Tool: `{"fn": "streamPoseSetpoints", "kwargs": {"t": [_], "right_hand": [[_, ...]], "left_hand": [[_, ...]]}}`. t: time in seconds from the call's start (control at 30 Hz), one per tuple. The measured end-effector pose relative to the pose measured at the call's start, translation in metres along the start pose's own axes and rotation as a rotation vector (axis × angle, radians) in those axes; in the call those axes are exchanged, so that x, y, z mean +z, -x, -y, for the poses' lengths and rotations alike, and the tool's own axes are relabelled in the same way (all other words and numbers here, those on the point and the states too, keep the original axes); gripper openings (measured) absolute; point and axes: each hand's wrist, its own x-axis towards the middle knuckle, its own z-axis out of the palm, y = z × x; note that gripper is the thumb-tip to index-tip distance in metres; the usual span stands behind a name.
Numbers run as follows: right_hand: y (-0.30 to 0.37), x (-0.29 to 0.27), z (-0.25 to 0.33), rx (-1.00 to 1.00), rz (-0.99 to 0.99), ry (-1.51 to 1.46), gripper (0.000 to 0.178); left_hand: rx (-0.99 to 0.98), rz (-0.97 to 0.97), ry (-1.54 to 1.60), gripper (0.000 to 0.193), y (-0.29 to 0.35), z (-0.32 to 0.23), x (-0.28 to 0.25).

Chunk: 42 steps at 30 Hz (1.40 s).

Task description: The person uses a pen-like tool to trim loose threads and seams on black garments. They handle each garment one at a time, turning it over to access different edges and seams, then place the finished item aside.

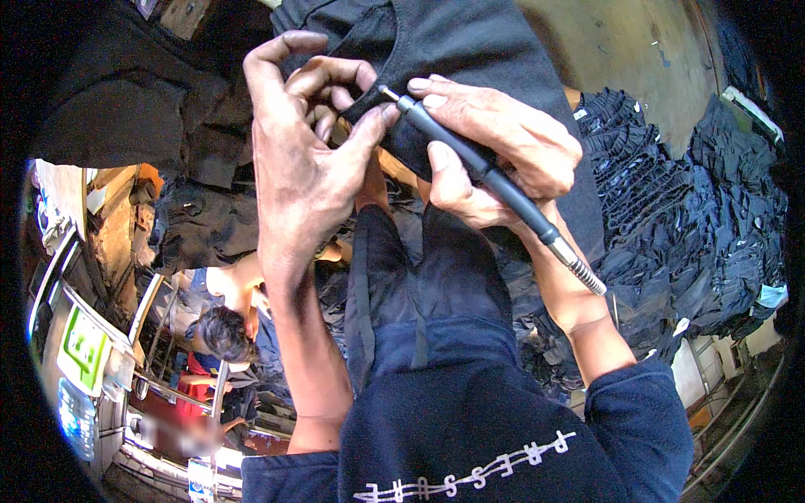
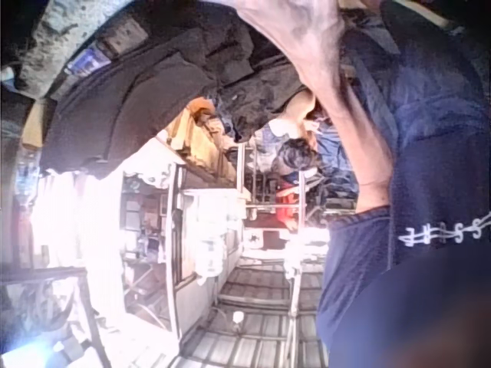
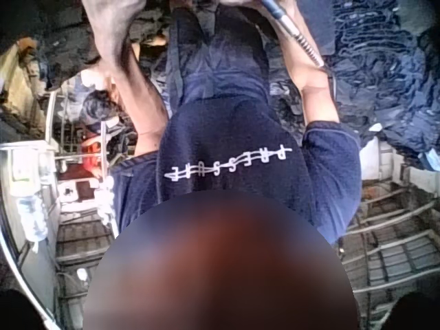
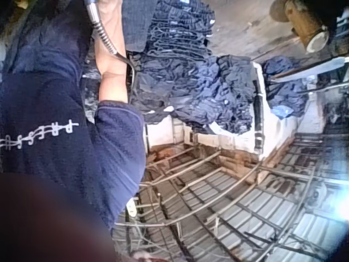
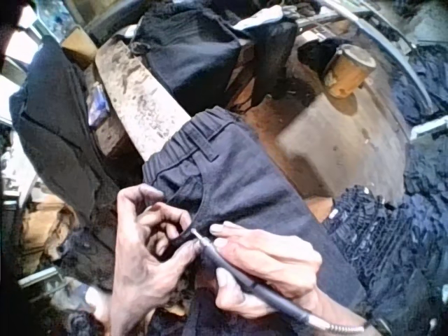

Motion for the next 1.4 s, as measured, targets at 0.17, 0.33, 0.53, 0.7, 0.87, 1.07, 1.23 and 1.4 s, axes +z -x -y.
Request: {"fn": "streamPoseSetpoints", "kwargs": {"t": [0.17,0.33,0.53,0.7,0.87,1.07,1.23,1.4], "right_hand": [[0.000,-0.005,-0.006,-0.031,0.056,0.076,0.027],[0.002,-0.004,-0.008,-0.027,0.036,0.073,0.027],[0.004,-0.003,-0.007,0.001,0.014,0.086,0.026],[0.005,-0.002,-0.007,0.019,0.000,0.084,0.024],[0.003,-0.006,-0.005,0.049,-0.002,0.097,0.024],[0.000,-0.002,-0.008,0.054,-0.073,0.091,0.026],[0.002,-0.004,-0.009,0.060,-0.078,0.127,0.026],[0.002,-0.002,-0.010,0.101,-0.103,0.096,0.026]], "left_hand": [[0.005,-0.008,0.038,0.074,0.002,0.003,0.002],[-0.002,-0.012,0.060,0.079,0.003,0.007,0.002],[0.027,-0.052,0.106,0.081,0.005,0.012,0.005],[0.046,-0.073,0.152,0.082,0.005,0.015,0.008],[0.046,-0.078,0.119,0.084,0.006,0.015,0.006],[0.062,-0.067,0.124,0.084,0.003,0.017,0.007],[0.079,-0.055,0.084,0.081,0.001,0.015,0.008],[0.027,-0.052,0.066,0.073,0.002,0.011,0.008]]}}
